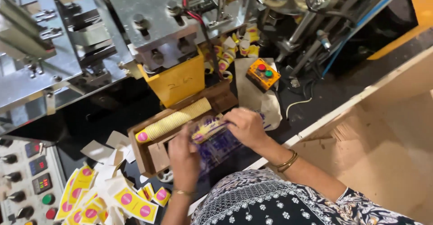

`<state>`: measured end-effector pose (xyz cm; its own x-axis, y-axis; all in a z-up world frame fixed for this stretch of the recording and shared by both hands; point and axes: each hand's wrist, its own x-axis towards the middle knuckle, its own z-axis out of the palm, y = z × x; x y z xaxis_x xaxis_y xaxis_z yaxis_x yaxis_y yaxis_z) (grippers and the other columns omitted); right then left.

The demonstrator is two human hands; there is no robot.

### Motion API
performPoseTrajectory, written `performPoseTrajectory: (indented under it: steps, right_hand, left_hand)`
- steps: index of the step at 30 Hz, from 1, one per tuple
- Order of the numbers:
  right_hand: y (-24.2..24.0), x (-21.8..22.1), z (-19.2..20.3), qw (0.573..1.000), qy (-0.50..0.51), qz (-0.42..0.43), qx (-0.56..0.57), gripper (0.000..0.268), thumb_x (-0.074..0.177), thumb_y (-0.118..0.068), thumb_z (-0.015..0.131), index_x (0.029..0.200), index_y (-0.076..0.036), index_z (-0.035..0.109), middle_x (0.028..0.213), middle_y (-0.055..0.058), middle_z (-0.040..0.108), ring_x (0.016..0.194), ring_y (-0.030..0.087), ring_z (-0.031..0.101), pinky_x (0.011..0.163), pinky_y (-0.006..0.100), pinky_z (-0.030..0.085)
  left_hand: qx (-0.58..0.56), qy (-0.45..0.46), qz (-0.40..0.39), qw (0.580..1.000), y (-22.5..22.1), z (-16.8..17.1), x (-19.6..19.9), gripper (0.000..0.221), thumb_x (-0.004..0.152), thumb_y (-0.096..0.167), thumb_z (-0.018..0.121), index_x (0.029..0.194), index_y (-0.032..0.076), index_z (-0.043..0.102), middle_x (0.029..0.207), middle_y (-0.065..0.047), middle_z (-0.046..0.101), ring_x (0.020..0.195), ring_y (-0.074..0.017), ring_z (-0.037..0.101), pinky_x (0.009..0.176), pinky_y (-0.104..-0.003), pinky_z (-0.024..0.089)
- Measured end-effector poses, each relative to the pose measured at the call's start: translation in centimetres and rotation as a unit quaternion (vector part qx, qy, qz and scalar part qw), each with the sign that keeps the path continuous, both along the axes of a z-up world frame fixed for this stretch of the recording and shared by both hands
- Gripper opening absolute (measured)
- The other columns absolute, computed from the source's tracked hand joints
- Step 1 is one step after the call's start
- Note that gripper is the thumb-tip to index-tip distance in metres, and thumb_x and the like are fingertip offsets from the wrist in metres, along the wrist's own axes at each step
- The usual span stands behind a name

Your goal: The person is packaging stacks of printed paper cups into plastic sleeves within a manufacturing facility.

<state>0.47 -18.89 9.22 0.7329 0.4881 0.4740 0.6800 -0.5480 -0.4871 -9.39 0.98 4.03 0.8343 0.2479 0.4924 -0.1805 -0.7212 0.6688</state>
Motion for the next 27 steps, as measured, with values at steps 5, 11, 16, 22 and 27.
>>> performPoseTrajectory:
  steps: [5, 11, 16, 22, 27]
  right_hand:
    - [-1.4, 0.7, 1.7, 0.994, -0.082, -0.066, -0.029, 0.008, 0.072, -0.011, 0.075, 0.08, -0.012, 0.073, 0.081, 0.007, 0.065, 0.078, 0.031, 0.064, 0.07, 0.042, 0.051]
    - [-5.8, 2.8, -2.0, 0.99, -0.003, -0.113, -0.081, 0.005, 0.077, -0.002, 0.069, 0.081, -0.005, 0.071, 0.081, 0.011, 0.063, 0.081, 0.031, 0.066, 0.073, 0.041, 0.053]
    - [-6.8, 3.3, 3.8, 0.992, 0.029, -0.094, 0.077, 0.026, 0.082, 0.012, 0.065, 0.102, -0.003, 0.075, 0.1, 0.011, 0.075, 0.089, 0.024, 0.074, 0.081, 0.033, 0.058]
    - [-9.2, 3.4, 6.0, 0.948, 0.117, -0.128, 0.268, 0.02, 0.095, 0.012, 0.066, 0.109, 0.001, 0.074, 0.102, 0.005, 0.072, 0.091, 0.008, 0.068, 0.082, 0.023, 0.055]
    - [-11.4, 3.0, 6.4, 0.952, 0.076, -0.16, 0.251, 0.005, 0.102, 0.008, 0.078, 0.107, 0.005, 0.076, 0.097, 0.004, 0.07, 0.085, 0.007, 0.062, 0.077, 0.021, 0.05]
  left_hand:
    - [0.068, 0.07, 0.072, 0.993, 4.5, -1.4, -1.6, 0.031, 0.09, 0.0, 0.068, 0.118, 0.011, 0.071, 0.104, -0.012, 0.069, 0.097, -0.0323, 0.064, 0.088, -0.042, 0.052]
    - [0.103, 0.095, 0.152, 0.978, 6.7, 1.1, -2.9, 0.016, 0.077, 0.005, 0.073, 0.092, 0.006, 0.077, 0.096, -0.013, 0.072, 0.091, -0.0327, 0.066, 0.075, -0.046, 0.048]
    - [0.005, 0.113, 0.106, 0.988, 8.2, -0.6, -3.1, 0.01, 0.086, 0.005, 0.072, 0.096, 0.006, 0.073, 0.091, -0.013, 0.072, 0.087, -0.034, 0.068, 0.079, -0.042, 0.053]
    - [0.019, 0.15, 0.079, 0.985, 6.7, -1.6, -2.6, 0.012, 0.084, 0.007, 0.079, 0.094, 0.004, 0.075, 0.086, -0.019, 0.072, 0.081, -0.0371, 0.068, 0.074, -0.044, 0.052]
    - [-0.111, 0.213, 0.07, 0.968, 6.4, -3.1, -2.2, 0.015, 0.085, 0.012, 0.078, 0.096, 0.002, 0.074, 0.084, -0.015, 0.075, 0.074, -0.0265, 0.075, 0.067, -0.036, 0.055]
